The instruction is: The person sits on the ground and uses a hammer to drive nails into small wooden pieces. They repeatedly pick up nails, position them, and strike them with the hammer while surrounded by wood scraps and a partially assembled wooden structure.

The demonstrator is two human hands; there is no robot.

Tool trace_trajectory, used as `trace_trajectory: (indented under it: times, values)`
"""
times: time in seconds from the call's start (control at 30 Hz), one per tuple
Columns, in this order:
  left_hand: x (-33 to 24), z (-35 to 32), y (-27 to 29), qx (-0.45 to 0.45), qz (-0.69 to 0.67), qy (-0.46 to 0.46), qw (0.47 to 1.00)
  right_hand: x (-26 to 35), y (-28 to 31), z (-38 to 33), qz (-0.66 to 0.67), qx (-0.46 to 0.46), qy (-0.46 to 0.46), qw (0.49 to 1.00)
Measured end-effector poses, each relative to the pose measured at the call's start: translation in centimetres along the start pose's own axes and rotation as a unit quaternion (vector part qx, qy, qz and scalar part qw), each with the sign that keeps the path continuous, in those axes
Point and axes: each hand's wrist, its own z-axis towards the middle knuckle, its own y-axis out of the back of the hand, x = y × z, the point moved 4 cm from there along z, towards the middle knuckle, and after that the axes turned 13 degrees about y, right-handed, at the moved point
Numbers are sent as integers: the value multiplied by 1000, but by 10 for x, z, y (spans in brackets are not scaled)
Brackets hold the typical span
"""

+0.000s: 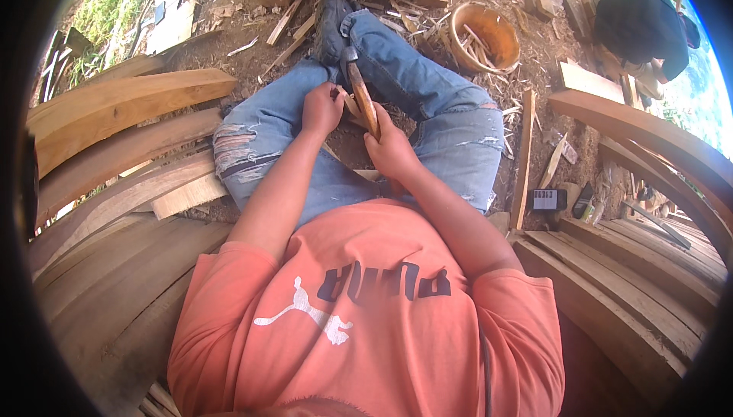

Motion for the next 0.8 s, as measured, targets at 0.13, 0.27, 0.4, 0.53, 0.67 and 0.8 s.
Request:
trace_trajectory:
  times: [0.13,0.27,0.4,0.53,0.67,0.8]
  values:
    - [0,3,-5,18,-26,25,999,-13,-3,0,-29,42,-52,997]
    - [-1,0,-3,15,-7,15,1000,-4,-2,-3,-37,35,-55,997]
    - [-7,-6,0,4,4,-11,1000,5,6,-3,19,6,-54,998]
    - [-7,-5,-2,31,-7,23,999,-19,0,-3,-36,-1,8,999]
    - [0,-4,-6,30,-4,14,999,-49,-14,-3,-31,11,-7,999]
    - [-8,-4,3,-9,-48,-4,999,-11,1,-7,138,11,-97,986]
